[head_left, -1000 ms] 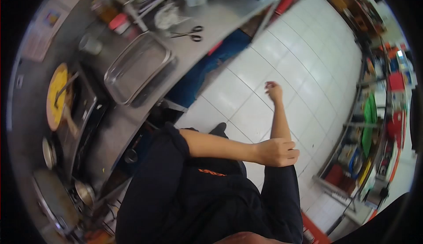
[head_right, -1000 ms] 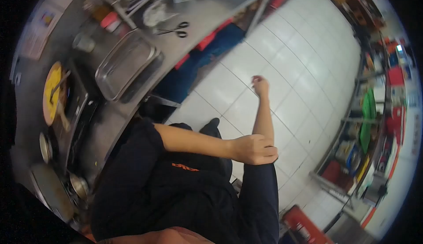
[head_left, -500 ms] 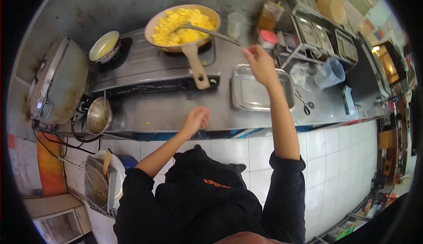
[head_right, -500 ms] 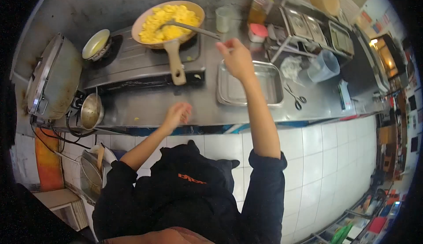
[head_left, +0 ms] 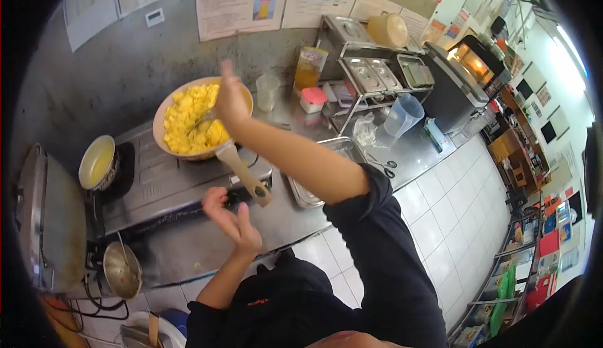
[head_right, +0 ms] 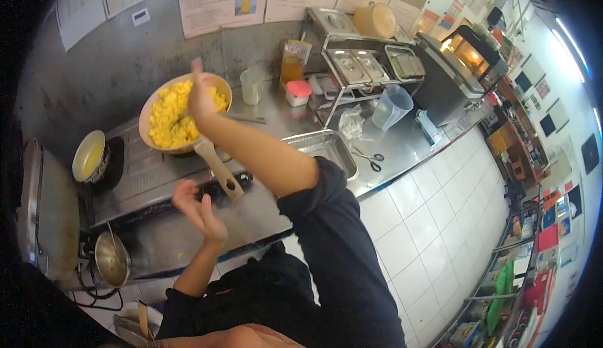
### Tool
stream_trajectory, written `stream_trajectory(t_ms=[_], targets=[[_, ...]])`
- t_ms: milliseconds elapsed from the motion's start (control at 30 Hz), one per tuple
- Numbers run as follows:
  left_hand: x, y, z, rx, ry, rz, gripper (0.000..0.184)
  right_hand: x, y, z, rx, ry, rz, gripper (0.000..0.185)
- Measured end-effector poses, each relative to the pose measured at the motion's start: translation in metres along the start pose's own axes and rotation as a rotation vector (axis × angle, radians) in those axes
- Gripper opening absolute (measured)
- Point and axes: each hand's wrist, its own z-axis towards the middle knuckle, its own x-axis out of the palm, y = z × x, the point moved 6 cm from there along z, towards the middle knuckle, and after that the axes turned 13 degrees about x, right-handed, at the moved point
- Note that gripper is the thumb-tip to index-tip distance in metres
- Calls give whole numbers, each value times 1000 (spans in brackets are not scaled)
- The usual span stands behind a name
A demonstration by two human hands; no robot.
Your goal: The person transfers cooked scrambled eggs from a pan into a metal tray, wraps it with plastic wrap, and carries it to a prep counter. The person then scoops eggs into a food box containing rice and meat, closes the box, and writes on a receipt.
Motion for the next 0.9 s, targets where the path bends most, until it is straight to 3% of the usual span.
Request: stream_trajectory(t_ms=[33,67,133,167,233,333,467,667,700,733,767,800,900], targets=[[15,-53,22,373,120,47,40,-10,12,0,-249,9,-39,29],[28,-103,34,741,237,102,37,-23,13,-3,-256,-35,-16,29],[79,-154,60,972,742,357,36,-48,12,-6,-256,-103,2,30],[90,-154,69,984,737,365,36,-57,13,-9,-308,-102,-40,31],[119,-146,65,935,1084,266,36,-62,21,-8,-355,-103,-80,32],[125,-151,60,782,1218,197,42,-72,14,1,-264,-166,-20,36],[125,-154,56,878,1126,193,46,-71,4,1,-237,-257,31,36],[144,-146,53,820,1038,201,38,-62,8,8,-239,-406,197,28],[154,-152,46,812,1141,210,36,-60,2,11,-165,-467,275,28],[163,-155,40,805,1236,228,35,-58,-1,13,-228,-399,314,27],[167,-154,34,831,1149,194,33,-47,5,24,-94,-492,453,24],[175,-146,28,775,1231,253,32,-41,0,29,-76,-341,536,22],[190,-126,42,810,1180,605,26,-6,-7,31,23,-228,762,20]])
